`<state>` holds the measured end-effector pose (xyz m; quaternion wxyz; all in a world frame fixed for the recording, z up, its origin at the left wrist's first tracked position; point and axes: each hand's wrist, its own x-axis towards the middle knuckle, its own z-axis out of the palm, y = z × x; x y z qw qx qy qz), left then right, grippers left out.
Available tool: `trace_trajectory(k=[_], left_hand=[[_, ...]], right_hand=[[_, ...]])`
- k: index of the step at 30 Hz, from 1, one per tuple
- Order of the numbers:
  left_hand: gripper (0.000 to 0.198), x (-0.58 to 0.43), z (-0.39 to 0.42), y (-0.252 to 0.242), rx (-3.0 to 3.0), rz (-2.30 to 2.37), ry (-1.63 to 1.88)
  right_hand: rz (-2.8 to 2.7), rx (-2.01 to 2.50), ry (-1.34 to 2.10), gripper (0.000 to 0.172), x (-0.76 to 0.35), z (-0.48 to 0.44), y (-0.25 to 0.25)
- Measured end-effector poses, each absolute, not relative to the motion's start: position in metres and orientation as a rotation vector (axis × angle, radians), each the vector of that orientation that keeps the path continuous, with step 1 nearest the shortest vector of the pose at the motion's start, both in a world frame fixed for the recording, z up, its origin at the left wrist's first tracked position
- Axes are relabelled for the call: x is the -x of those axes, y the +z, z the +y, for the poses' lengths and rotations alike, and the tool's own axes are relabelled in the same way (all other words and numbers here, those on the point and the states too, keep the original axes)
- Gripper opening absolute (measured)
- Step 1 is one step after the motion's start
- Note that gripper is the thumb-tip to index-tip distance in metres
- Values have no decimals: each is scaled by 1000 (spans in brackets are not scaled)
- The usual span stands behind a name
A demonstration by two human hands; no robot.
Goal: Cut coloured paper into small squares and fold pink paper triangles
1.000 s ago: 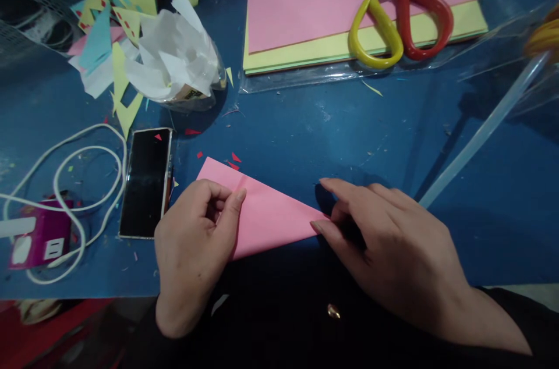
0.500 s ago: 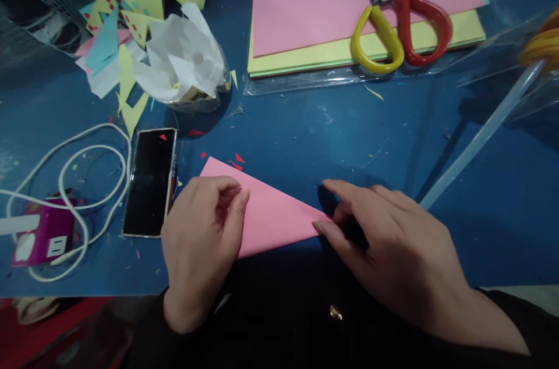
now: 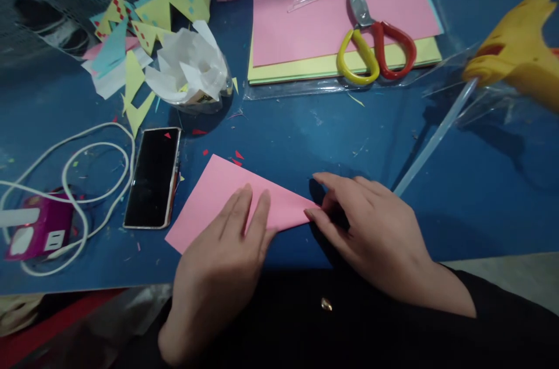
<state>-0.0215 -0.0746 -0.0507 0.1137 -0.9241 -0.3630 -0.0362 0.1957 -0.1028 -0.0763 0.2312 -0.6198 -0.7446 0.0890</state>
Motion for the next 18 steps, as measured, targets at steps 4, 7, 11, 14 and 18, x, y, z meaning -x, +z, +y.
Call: trace_trajectory(k=[4, 7, 11, 14, 18], left_hand=[[79, 17, -83, -55, 2775, -1011, -59], [89, 17, -85, -58, 2853, -1011, -16], [91, 16, -86, -57, 2910, -1057, 69], [86, 16, -87, -57, 2916, -1052, 104], [90, 16, -88, -57, 2913, -1049, 126]], right_hand=[[-2041, 1720, 234, 34, -195, -103, -75], [-2026, 1740, 238, 32, -194, -103, -75], [-2015, 1746, 248, 29, -192, -102, -76], [-2033, 1731, 237, 26, -192, -102, -77], [-2003, 1682, 104, 25, -199, -110, -70]])
